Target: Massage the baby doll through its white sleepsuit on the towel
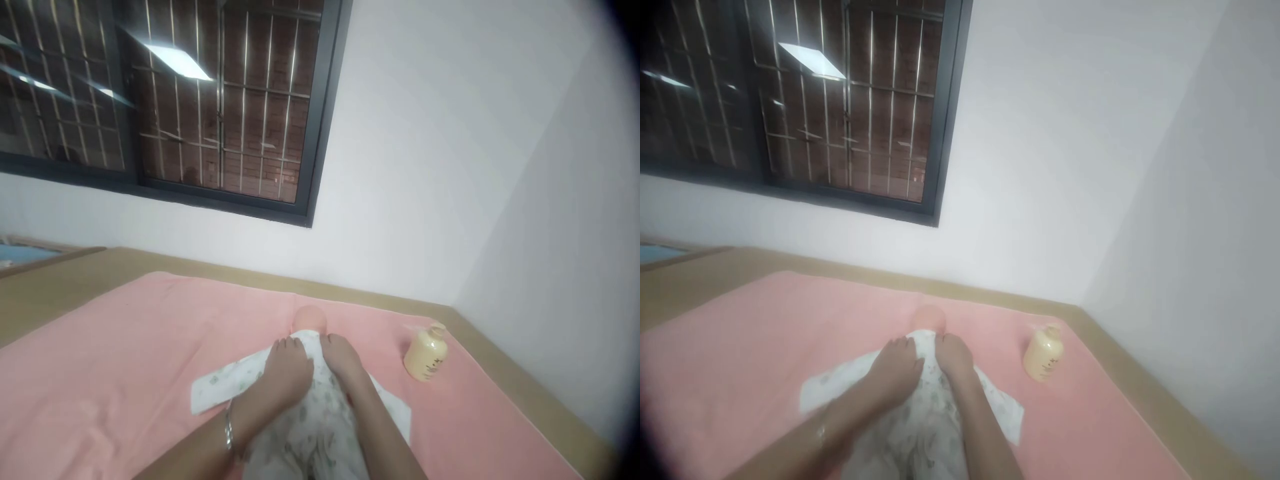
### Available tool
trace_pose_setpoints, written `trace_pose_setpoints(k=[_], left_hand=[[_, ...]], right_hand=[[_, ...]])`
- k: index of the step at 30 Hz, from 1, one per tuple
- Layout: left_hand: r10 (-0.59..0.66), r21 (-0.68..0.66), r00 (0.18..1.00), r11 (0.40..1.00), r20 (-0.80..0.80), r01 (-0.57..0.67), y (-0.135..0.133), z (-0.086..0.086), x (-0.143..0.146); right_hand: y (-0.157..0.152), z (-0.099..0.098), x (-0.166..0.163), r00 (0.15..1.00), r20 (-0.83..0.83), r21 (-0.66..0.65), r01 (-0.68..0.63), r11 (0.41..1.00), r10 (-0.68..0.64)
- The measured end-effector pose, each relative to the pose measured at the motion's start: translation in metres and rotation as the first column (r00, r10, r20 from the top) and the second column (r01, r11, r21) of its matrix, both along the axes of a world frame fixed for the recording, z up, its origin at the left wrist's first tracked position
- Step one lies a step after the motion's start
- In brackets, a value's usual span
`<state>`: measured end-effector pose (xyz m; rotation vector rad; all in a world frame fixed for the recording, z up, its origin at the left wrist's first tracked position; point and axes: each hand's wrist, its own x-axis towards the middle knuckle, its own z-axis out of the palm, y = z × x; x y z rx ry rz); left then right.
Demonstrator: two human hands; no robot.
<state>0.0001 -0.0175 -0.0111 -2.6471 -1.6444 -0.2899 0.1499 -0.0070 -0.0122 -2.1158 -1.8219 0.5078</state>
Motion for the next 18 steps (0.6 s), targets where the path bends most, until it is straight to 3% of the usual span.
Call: trace_pose_setpoints(k=[4, 7, 10, 12, 18], left_hand=[[0.076, -0.127, 0.987, 0.990, 0.140, -0.059, 0.014, 0.002, -0.002], [0.142, -0.307, 0.950, 0.950, 0.278, -0.052, 0.033, 0.003, -0.014], [0.150, -0.385, 0.921, 0.923, 0.361, 0.001, 0.042, 0.001, -0.022], [0.154, -0.375, 0.934, 0.927, 0.323, -0.024, 0.039, 0.000, -0.020], [0.135, -0.146, 0.989, 0.981, 0.061, -0.125, 0.007, 0.006, -0.005]], right_hand=[[-0.009, 0.007, -0.008, 0.993, 0.113, -0.013, 0.035, 0.999, -0.033], [-0.029, 0.021, -0.018, 0.971, 0.236, 0.022, -0.030, 0.999, 0.024], [-0.041, 0.031, -0.019, 0.963, 0.249, 0.028, -0.115, 0.993, 0.104], [-0.040, 0.032, -0.016, 0.973, 0.201, 0.021, -0.119, 0.993, 0.112], [-0.012, 0.014, 0.002, 0.992, 0.090, -0.033, -0.082, 0.996, 0.085]])
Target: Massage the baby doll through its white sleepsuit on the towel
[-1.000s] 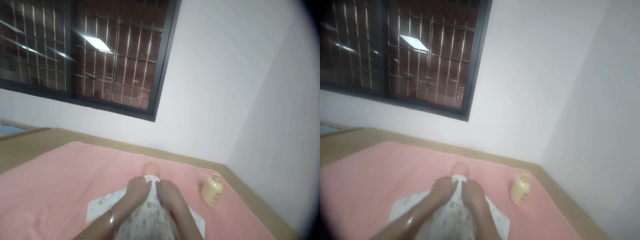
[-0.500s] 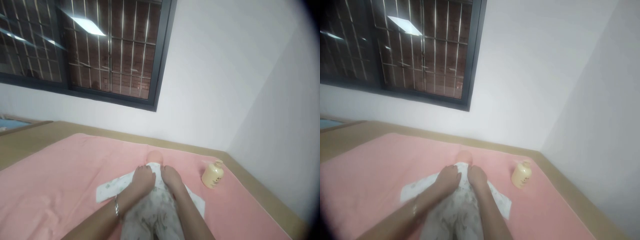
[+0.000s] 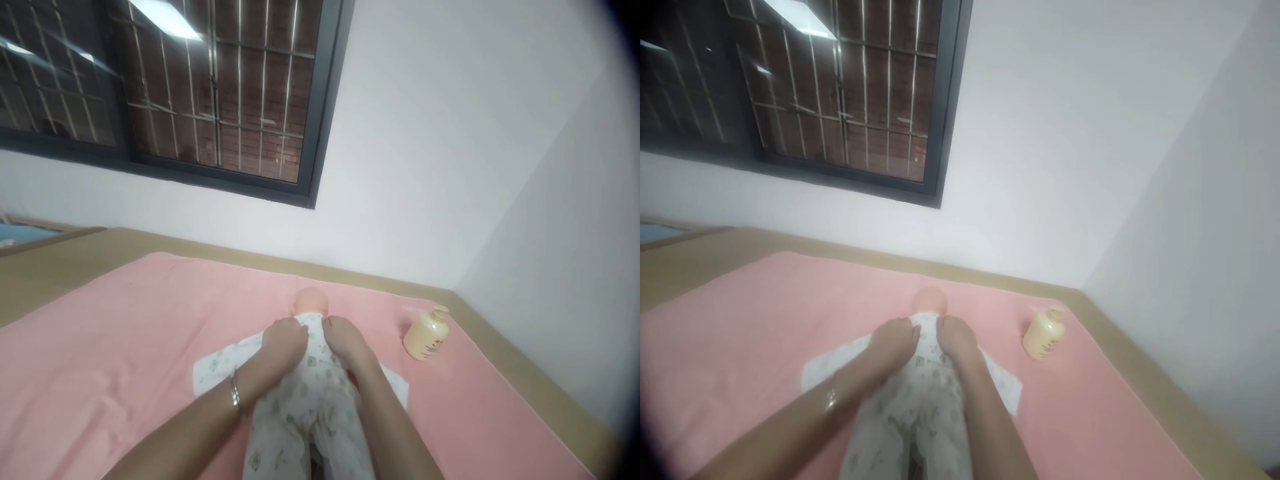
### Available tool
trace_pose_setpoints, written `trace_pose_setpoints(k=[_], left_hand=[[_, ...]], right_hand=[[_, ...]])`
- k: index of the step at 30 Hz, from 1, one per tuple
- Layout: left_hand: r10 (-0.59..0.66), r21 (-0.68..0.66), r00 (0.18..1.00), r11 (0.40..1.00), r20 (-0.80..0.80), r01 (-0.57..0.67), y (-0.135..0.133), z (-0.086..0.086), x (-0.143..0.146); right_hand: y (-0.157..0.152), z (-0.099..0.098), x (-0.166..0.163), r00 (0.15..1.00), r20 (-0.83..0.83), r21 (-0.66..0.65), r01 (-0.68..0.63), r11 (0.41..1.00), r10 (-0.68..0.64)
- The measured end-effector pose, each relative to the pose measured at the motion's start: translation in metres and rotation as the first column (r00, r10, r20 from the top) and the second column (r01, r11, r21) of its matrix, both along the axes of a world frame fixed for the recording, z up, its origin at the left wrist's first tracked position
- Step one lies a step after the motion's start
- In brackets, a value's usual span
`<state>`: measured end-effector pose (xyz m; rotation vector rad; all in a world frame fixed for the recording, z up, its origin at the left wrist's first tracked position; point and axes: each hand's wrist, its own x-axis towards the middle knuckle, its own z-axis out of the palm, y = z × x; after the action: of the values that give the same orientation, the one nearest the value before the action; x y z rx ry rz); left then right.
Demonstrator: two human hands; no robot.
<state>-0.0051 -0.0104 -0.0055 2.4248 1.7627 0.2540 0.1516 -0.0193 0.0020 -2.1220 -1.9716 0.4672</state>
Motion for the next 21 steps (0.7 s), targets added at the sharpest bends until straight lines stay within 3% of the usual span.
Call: trace_pose_setpoints(k=[3, 6, 10, 13, 16, 21], left_hand=[[-0.013, -0.010, 1.000, 1.000, -0.003, 0.013, -0.006, 0.003, -0.001], [0.008, -0.014, 0.999, 1.000, 0.051, -0.007, 0.002, 0.001, -0.004], [0.003, -0.154, 0.992, 0.988, 0.128, 0.017, 0.022, -0.001, -0.008], [-0.034, -0.222, 0.973, 0.971, 0.228, 0.086, 0.029, -0.002, -0.010], [-0.057, -0.148, 0.979, 0.985, 0.196, 0.087, 0.021, -0.002, -0.008], [-0.125, 0.052, 0.992, 0.991, 0.012, 0.124, -0.016, 0.007, 0.001]], right_hand=[[0.005, -0.004, 0.002, 0.999, -0.039, -0.008, 0.011, 1.000, -0.011], [-0.006, 0.003, -0.002, 1.000, 0.006, -0.018, -0.008, 1.000, 0.008], [-0.028, 0.019, -0.013, 0.985, 0.128, 0.021, -0.124, 0.992, 0.120], [-0.035, 0.024, -0.015, 0.979, 0.126, 0.027, -0.167, 0.986, 0.162], [-0.031, 0.024, -0.009, 0.990, 0.034, 0.011, -0.136, 0.991, 0.135], [-0.015, 0.015, 0.011, 0.975, -0.153, -0.039, -0.167, 0.985, 0.159]])
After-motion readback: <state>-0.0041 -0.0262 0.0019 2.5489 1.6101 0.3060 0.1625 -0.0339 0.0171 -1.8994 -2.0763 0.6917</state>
